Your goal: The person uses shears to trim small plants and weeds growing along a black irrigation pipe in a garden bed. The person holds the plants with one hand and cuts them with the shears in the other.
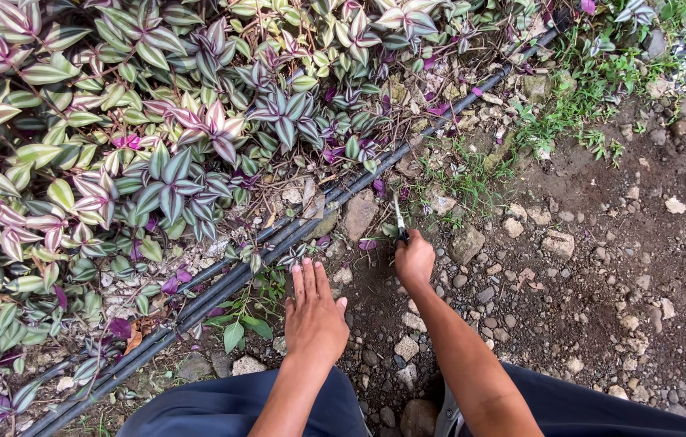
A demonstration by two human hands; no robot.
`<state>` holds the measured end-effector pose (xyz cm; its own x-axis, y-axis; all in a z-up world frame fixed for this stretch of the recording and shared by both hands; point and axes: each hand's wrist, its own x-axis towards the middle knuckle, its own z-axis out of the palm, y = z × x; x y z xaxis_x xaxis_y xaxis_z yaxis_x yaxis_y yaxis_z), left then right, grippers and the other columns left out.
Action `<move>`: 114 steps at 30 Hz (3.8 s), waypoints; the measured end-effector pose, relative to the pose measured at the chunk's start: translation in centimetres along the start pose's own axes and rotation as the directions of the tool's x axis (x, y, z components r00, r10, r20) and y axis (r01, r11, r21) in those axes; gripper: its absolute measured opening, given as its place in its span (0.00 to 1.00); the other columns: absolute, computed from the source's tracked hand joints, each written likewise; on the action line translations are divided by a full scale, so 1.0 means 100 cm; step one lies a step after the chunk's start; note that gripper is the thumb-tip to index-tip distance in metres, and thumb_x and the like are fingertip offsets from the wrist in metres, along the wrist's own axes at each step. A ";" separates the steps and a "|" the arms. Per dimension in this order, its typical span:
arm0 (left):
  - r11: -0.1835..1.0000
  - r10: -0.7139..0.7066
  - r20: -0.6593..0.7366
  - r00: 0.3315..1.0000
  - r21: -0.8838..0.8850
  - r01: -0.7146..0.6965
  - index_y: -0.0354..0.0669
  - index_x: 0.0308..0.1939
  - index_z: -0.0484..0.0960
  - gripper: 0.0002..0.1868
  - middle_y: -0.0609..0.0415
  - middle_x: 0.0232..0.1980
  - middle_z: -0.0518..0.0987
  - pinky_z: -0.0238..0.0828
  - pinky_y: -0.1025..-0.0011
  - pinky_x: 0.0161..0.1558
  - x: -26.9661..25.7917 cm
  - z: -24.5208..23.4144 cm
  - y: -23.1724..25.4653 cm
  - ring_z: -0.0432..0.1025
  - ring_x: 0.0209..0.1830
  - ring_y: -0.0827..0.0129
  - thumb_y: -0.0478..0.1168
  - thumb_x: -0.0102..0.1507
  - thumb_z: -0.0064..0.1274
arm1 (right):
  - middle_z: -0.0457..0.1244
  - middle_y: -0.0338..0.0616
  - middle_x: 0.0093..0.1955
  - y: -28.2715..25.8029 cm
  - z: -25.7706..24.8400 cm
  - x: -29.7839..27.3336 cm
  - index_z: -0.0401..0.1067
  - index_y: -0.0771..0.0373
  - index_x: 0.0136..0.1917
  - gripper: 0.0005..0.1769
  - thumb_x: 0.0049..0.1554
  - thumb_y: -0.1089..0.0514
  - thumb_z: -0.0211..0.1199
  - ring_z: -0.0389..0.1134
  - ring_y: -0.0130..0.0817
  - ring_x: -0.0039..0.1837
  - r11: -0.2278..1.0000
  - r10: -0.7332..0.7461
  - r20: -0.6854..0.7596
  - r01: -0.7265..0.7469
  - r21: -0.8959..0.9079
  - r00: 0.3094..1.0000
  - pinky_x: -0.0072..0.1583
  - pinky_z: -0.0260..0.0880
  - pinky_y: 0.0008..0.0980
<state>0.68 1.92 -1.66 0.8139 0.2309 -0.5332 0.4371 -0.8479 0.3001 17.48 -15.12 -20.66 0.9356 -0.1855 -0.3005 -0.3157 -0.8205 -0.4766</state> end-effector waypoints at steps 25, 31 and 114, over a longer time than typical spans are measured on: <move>1.000 -0.002 -0.013 1.000 -0.012 0.002 0.36 0.80 0.35 0.43 0.45 0.85 0.31 0.41 0.51 0.78 0.002 0.011 -0.008 0.26 0.85 0.55 0.51 0.71 0.39 | 0.69 0.39 0.36 0.059 0.022 -0.038 0.78 0.65 0.51 0.11 0.60 0.68 0.55 0.64 0.23 0.32 0.595 -0.068 0.309 -0.210 0.776 0.949 0.35 0.64 0.24; 1.000 -0.008 0.030 1.000 0.021 0.008 0.35 0.80 0.32 0.43 0.44 0.84 0.28 0.38 0.51 0.78 0.003 0.011 -0.007 0.23 0.84 0.54 0.52 0.72 0.36 | 0.66 0.34 0.35 0.065 0.013 -0.069 0.79 0.60 0.52 0.10 0.61 0.58 0.58 0.60 0.20 0.30 0.726 -0.005 0.442 -0.301 0.619 0.897 0.33 0.54 0.22; 0.995 0.094 0.067 0.993 0.015 -0.095 0.39 0.81 0.32 0.43 0.49 0.86 0.27 0.37 0.51 0.80 0.000 0.014 0.062 0.22 0.85 0.57 0.48 0.72 0.40 | 0.62 0.57 0.67 0.072 -0.082 -0.089 0.63 0.62 0.70 0.35 0.54 0.48 0.68 0.67 0.56 0.64 0.968 -0.180 -0.010 0.175 -0.179 0.984 0.62 0.70 0.51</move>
<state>2.89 -4.00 -0.91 0.8240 0.1181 -0.5542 0.3520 -0.8730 0.3374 8.17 -23.76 -14.64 0.9786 -0.0401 -0.2020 -0.1134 -0.9236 -0.3663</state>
